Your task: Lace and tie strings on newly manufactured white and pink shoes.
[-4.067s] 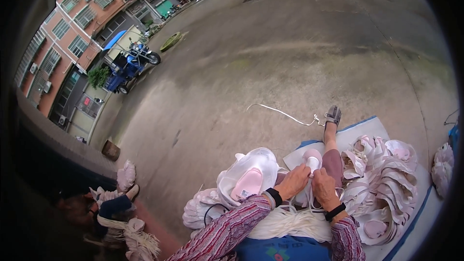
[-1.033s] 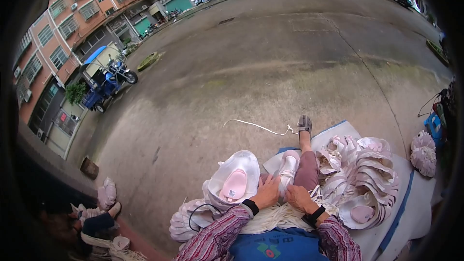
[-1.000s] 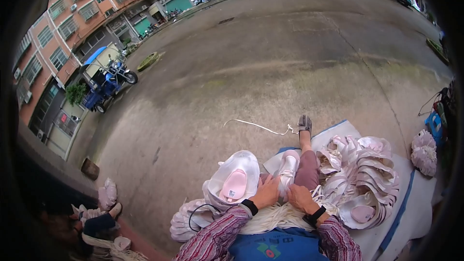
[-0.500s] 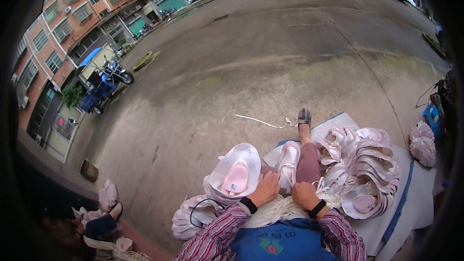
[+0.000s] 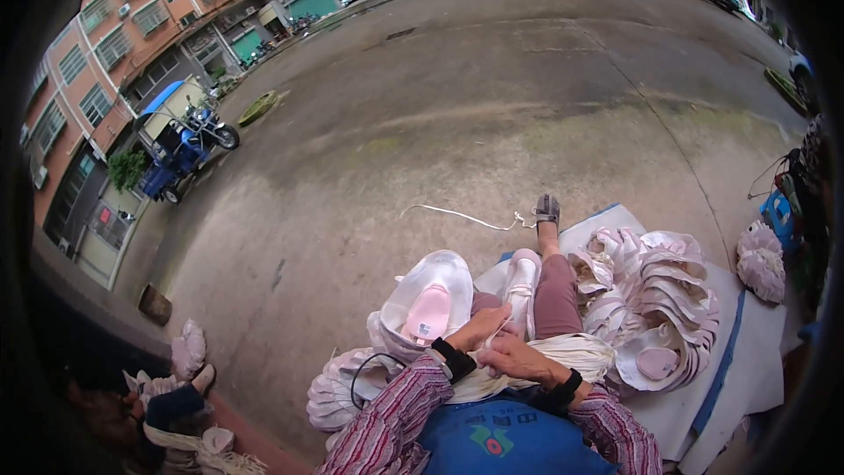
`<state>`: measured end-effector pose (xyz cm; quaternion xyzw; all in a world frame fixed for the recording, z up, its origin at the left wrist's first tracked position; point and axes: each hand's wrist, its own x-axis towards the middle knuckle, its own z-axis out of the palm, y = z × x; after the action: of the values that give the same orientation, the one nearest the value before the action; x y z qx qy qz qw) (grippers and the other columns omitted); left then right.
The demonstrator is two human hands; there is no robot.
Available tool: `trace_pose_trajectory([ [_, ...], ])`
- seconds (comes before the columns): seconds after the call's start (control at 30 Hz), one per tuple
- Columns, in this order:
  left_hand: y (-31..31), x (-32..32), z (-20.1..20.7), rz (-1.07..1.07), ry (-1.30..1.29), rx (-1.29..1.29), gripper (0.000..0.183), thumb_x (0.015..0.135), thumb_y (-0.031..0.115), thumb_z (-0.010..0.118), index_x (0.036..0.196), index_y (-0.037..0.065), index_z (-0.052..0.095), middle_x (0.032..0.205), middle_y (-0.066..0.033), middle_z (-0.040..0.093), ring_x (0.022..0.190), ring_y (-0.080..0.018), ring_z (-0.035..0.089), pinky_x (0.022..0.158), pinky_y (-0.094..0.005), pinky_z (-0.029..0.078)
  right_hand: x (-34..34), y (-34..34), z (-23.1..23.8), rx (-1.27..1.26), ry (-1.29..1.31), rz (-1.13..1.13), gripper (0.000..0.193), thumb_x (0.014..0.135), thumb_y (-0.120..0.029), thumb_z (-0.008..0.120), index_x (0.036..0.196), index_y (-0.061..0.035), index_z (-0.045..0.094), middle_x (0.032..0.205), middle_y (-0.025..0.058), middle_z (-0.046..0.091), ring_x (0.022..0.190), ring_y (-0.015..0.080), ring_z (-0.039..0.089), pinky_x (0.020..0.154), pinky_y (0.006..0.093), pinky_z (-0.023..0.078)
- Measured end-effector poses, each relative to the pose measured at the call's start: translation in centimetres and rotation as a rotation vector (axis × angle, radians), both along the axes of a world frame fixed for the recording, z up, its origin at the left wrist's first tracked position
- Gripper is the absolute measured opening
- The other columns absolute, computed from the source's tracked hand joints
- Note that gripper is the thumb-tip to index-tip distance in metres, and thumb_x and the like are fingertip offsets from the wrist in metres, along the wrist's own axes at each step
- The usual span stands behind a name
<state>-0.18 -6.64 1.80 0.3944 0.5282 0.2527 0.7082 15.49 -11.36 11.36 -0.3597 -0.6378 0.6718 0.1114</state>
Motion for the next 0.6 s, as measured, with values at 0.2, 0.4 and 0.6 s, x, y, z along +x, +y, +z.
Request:
trace_pose_trajectory([
  [0.2, 0.3, 1.2, -0.4, 0.134, -0.295, -0.2, 0.02, 0.091, 0.017, 0.052, 0.091, -0.002, 0.054, 0.063, -0.0024, 0.048, 0.045, -0.0142, 0.045, 0.046, -0.0295, 0.045, -1.9, -2.8, 1.1, 0.351, 0.001, 0.289, 0.034, 0.092, -0.03, 0.05, 0.083, 0.0003, 0.061, 0.075, 0.0221, 0.06, 0.072, 0.0373, 0.058, 0.068, 0.0422, 0.046],
  [0.4, -1.3, -0.8, 2.1, 0.214, -0.204, -0.264, 0.021, 0.097, 0.023, 0.047, 0.097, 0.003, 0.053, 0.057, 0.0059, 0.038, 0.041, -0.0054, 0.033, 0.044, -0.024, 0.041, 2.6, -1.7, 1.1, 0.402, -0.012, 0.041, 0.029, 0.087, -0.028, 0.057, 0.088, 0.0002, 0.062, 0.081, 0.0195, 0.062, 0.075, 0.0364, 0.061, 0.068, 0.0401, 0.047],
  [0.6, -1.7, -0.6, 4.8, 0.108, -0.049, -0.205, 0.029, 0.097, 0.029, 0.045, 0.096, 0.001, 0.054, 0.057, 0.0065, 0.035, 0.045, -0.0047, 0.033, 0.046, -0.0226, 0.04, 9.3, 1.7, 0.1, -0.008, -0.142, -0.438, 0.027, 0.089, -0.023, 0.055, 0.088, 0.0017, 0.064, 0.065, 0.0034, 0.055, 0.061, 0.0099, 0.05, 0.058, 0.0254, 0.041],
])
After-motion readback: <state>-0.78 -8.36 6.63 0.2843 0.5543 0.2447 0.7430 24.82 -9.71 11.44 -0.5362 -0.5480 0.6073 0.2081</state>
